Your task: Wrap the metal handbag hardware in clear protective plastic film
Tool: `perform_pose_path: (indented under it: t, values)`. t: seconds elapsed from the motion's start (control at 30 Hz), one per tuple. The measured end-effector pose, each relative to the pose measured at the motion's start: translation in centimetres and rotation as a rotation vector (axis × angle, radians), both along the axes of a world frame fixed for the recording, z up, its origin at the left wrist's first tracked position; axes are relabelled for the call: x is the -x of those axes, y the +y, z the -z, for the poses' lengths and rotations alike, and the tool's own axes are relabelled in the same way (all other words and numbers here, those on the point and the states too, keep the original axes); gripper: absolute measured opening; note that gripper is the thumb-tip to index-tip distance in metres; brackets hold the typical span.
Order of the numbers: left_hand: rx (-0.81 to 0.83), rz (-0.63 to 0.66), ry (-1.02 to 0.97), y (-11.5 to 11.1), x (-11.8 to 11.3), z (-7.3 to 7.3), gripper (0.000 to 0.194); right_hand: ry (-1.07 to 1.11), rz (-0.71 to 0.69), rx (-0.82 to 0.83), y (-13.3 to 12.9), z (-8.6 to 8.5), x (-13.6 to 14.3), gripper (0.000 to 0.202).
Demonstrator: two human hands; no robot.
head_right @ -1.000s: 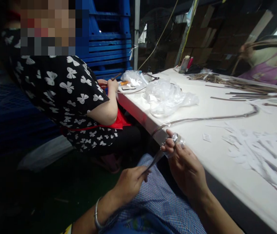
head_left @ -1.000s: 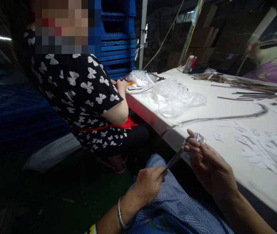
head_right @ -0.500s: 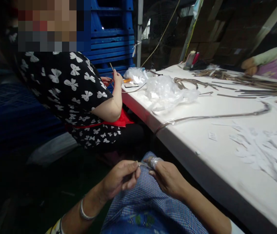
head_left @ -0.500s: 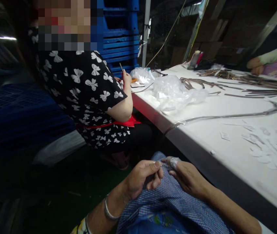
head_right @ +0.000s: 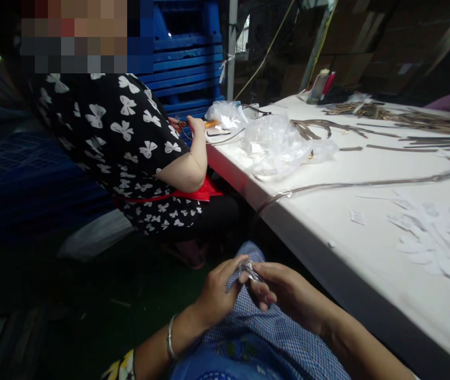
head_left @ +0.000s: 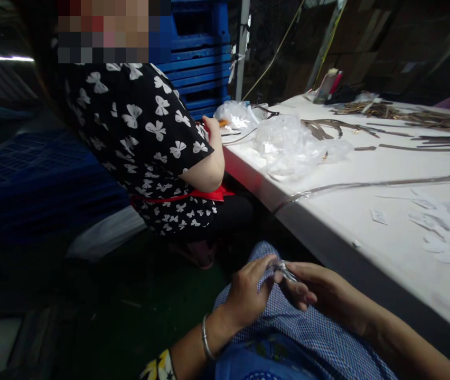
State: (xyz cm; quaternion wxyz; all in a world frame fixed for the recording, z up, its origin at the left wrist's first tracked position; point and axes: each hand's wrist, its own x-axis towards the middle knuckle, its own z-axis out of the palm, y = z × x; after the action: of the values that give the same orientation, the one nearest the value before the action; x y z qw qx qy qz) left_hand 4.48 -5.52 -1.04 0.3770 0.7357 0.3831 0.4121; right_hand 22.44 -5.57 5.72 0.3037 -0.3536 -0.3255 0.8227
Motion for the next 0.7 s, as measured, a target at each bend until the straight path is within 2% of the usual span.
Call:
perform_pose_path:
  t: [0.1,0.2,0.3,0.4,0.47,0.57,0.63,0.7]
  values:
    - [0.121,-0.038,-0.067,1.1,-0.8,0.1,0.032,0.067,0.143,-0.104,0.5,-1.4,0.2,0.030]
    - [0.221,0.076,-0.131,1.9,-1.1,0.1,0.035,0.009,0.312,-0.318,1.1,-2.7,0.0,0.040]
    - [0.335,0.205,-0.216,1.6,-1.1,-0.1,0.038,-0.154,0.511,-0.626,1.9,-3.2,-0.3,0.042]
    - [0.471,0.303,-0.272,0.5,-0.8,-1.0,0.040,-0.459,0.637,-0.946,2.7,-2.2,-1.2,0.042]
    - [0.575,0.368,-0.323,-0.3,-0.4,-2.0,0.042,-0.731,0.578,-1.176,3.2,-0.7,-2.0,0.036]
    - [0.691,0.401,-0.418,-1.0,0.4,-3.7,0.043,-0.976,0.280,-1.415,3.1,1.8,-2.9,0.033]
    - [0.736,0.361,-0.462,-0.8,1.1,-4.5,0.042,-0.996,0.082,-1.435,2.3,3.1,-2.9,0.037]
    - [0.770,0.292,-0.465,0.1,1.8,-4.9,0.041,-0.984,-0.047,-1.358,1.2,3.7,-2.4,0.037]
